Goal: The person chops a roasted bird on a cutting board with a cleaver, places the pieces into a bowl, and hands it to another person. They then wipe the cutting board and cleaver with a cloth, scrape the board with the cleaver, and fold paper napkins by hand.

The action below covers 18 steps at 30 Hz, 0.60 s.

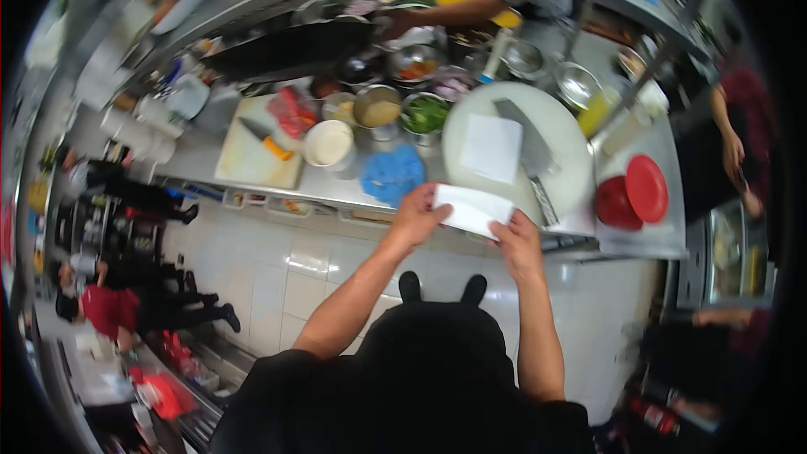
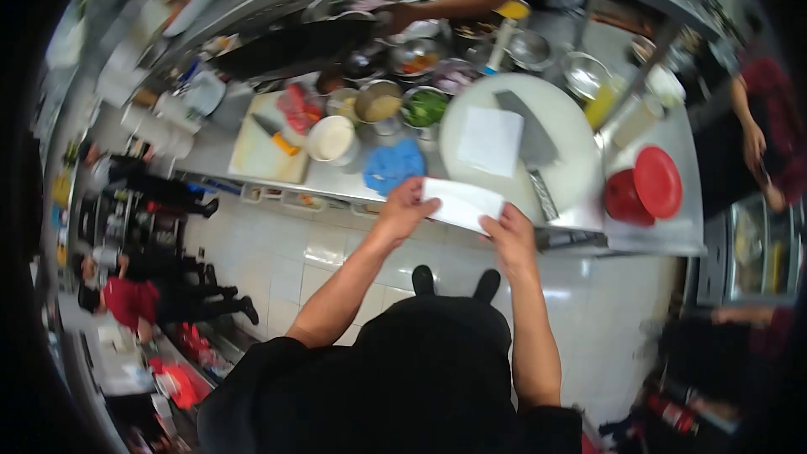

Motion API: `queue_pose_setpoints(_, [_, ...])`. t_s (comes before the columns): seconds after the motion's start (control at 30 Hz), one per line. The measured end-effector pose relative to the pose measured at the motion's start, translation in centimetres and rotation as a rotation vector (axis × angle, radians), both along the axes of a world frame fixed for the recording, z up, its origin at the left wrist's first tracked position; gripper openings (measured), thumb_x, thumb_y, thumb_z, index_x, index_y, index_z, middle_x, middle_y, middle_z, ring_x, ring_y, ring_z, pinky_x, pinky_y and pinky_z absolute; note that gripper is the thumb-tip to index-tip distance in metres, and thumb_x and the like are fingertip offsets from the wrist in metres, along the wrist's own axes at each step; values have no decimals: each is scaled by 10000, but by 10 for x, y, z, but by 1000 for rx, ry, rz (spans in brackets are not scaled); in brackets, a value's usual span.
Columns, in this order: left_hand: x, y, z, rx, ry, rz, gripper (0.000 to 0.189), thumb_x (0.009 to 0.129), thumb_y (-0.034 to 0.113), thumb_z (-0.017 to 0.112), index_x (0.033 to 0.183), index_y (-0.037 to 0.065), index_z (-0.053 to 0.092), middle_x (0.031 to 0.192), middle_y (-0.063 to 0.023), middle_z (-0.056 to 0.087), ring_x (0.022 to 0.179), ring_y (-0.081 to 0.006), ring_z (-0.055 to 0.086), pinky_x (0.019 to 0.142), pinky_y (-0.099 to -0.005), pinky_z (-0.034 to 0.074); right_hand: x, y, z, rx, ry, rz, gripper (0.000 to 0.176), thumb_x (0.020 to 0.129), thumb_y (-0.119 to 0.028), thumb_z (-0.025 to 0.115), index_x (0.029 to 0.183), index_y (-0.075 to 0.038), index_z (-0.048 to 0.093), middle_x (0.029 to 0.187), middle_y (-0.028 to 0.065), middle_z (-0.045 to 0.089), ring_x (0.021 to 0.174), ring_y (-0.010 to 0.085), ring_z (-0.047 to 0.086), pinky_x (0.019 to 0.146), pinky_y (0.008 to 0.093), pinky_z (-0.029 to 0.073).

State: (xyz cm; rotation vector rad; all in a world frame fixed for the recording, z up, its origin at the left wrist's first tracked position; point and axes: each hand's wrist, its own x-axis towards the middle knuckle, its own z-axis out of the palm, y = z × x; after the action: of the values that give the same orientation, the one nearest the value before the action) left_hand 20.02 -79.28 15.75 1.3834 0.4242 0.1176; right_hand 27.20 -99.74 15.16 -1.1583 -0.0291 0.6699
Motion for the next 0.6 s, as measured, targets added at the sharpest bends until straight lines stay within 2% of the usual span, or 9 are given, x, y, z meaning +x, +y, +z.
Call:
queue_pose_setpoints(0.07, [3, 6, 2, -21, -72, 32, 370, 856, 20, 645, 1211, 1, 543, 976, -83, 687, 834, -144, 654, 665, -282, 544, -1, -2, -18, 100, -31, 16, 169, 850, 25, 625, 1015, 17, 591, 1043, 155, 658, 810, 171, 640, 619, 287, 524])
queue_pose_setpoints(0.17, [7, -2, 26, -559, -134, 117, 404, 911, 75, 602, 1298, 45, 491, 1064, -104, 677, 953, -200, 663, 807, -320, 538, -2, 13, -20, 255, -53, -98, 94, 862, 71, 584, 932, 8, 592, 1110, 186, 637, 800, 196, 645, 633, 305, 546])
queue_pose_setpoints(0.2, [6, -11, 34, -562, -144, 127, 404, 911, 75, 602, 1298, 45, 491, 1064, -104, 677, 953, -200, 663, 807, -320, 538, -6, 20, -16, 324, -51, -196, 90, 866, 89, 569, 897, 7, 588, 1138, 201, 625, 792, 205, 646, 639, 313, 556])
queue_pose_setpoints(0.27, [8, -29, 39, -990, -217, -10, 406, 946, 142, 563, 1331, 64, 459, 1100, -108, 671, 1002, -202, 649, 872, -362, 513, -8, 35, -3, 237, -106, -248, 79, 869, 84, 571, 892, 13, 596, 1162, 211, 615, 797, 216, 652, 661, 320, 566])
queue_pose_setpoints(0.33, [13, -38, 20, -896, -166, 34, 362, 958, 184, 549, 1291, 49, 504, 1107, -101, 671, 1033, -200, 638, 926, -372, 482, -13, 44, -1, 72, -295, -354, 85, 874, 91, 553, 864, 23, 604, 1177, 212, 608, 820, 237, 663, 691, 340, 575])
queue_pose_setpoints(0.37, [15, -38, 19, -715, -114, 92, 332, 958, 185, 551, 1254, 35, 535, 1107, -99, 672, 1031, -201, 641, 927, -367, 482, -14, 38, -2, -18, -358, -233, 162, 838, 122, 540, 928, 15, 622, 1225, 194, 592, 993, 240, 633, 752, 333, 568])
queue_pose_setpoints(0.4, [17, -36, 18, -534, -62, 150, 306, 958, 185, 552, 1217, 21, 565, 1106, -97, 673, 1028, -202, 643, 927, -361, 482, -17, 34, 0, -15, -366, -224, 162, 838, 122, 540, 928, 15, 622, 1225, 194, 592, 993, 240, 633, 752, 333, 568])
queue_pose_setpoints(0.5, [16, -11, 25, -615, 42, 78, 251, 940, 134, 573, 1147, -6, 601, 1077, -108, 682, 957, -208, 668, 869, -373, 530, -29, 25, 56, -319, -1183, -14, 341, 700, 147, 588, 997, -1, 669, 1212, 175, 592, 1021, 294, 606, 769, 364, 525])
queue_pose_setpoints(0.6, [15, -5, 18, -675, 157, -84, 256, 917, 95, 599, 1151, -9, 606, 1056, -123, 686, 910, -213, 679, 807, -381, 567, -10, 16, 47, -397, -1542, 107, 311, 699, 137, 594, 970, 3, 666, 1144, 155, 613, 988, 286, 601, 760, 345, 513])
